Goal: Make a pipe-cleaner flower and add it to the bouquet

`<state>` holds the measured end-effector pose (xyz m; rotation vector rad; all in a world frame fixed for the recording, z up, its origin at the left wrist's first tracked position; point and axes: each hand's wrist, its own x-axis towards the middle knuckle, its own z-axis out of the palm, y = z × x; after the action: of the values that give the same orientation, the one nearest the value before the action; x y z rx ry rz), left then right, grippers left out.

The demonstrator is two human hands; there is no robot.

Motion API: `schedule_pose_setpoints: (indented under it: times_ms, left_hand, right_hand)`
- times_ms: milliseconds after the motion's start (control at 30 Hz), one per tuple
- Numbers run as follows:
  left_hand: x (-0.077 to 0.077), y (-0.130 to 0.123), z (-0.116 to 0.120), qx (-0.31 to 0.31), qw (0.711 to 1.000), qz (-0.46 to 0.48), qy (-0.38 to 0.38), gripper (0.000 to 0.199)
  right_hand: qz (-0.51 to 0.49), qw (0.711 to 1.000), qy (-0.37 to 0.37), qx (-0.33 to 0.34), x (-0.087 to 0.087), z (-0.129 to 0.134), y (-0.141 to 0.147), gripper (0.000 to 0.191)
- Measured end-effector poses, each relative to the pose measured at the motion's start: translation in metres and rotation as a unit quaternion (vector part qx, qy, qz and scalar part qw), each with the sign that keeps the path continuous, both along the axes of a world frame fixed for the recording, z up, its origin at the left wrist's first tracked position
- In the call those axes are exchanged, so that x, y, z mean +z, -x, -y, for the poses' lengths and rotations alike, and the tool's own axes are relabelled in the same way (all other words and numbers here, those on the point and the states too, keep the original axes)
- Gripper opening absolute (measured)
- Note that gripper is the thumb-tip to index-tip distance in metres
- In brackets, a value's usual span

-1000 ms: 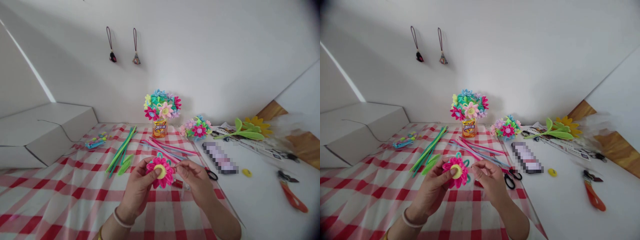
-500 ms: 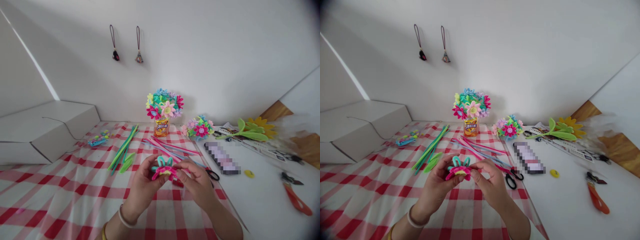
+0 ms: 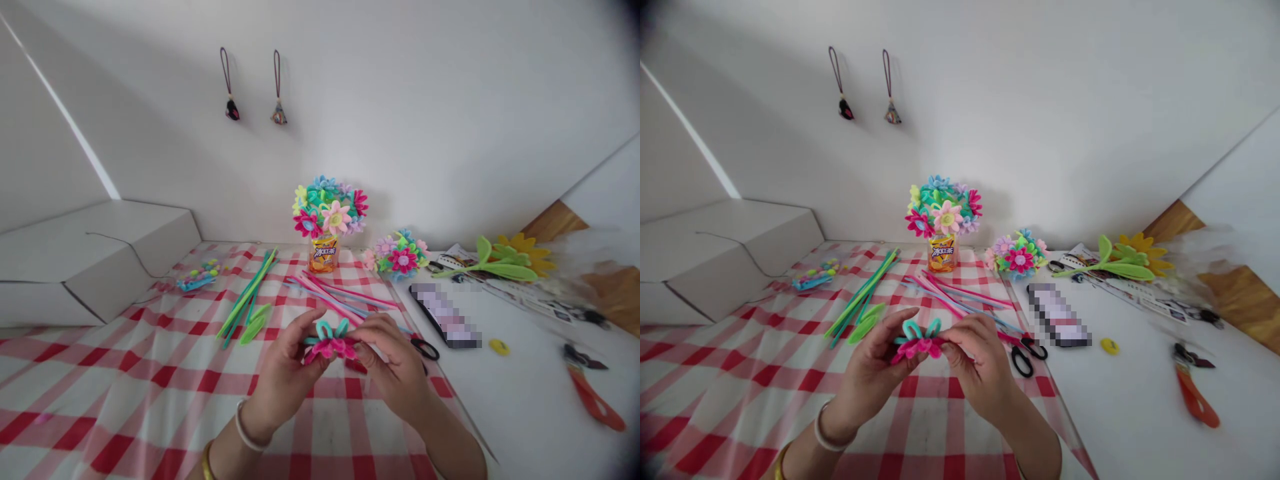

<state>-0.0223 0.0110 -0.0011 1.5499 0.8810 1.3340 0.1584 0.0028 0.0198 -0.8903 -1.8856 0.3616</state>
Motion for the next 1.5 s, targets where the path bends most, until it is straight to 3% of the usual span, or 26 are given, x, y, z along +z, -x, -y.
schedule_pose_setpoints:
  times_ms: [267, 633, 833, 967, 1267, 1500]
  left_hand:
    - [0.000, 0.000, -0.001, -0.027, 0.999, -0.011, 0.016, 0.051]
    - [0.005, -0.002, 0.001, -0.060, 0.997, 0.009, 0.043, 0.053]
    - [0.008, -0.005, -0.003, -0.050, 0.989, 0.055, 0.125, 0.062]
    - [0.010, -0.005, -0.005, -0.068, 0.985, 0.034, 0.157, 0.067]
    - [0.004, -0.005, -0.006, -0.059, 0.991, -0.063, 0.107, 0.072]
    - [0.006, -0.005, -0.005, -0.034, 0.993, -0.015, 0.110, 0.073]
  right_hand:
    - [0.002, 1.000, 0.016, 0.011, 0.002, 0.001, -0.001, 0.013]
    - [-0.035, 0.991, 0.122, 0.041, 0.003, -0.004, -0.004, 0.018]
    - [-0.041, 0.987, 0.154, -0.010, 0.000, -0.005, -0.004, 0.015]
    - [-0.054, 0.986, 0.153, -0.031, -0.002, -0.004, -0.005, 0.016]
    - [0.030, 0.985, 0.167, -0.012, 0.002, -0.005, -0.001, 0.012]
    - [0.006, 0.969, 0.246, -0.037, 0.001, -0.007, 0.001, 0.015]
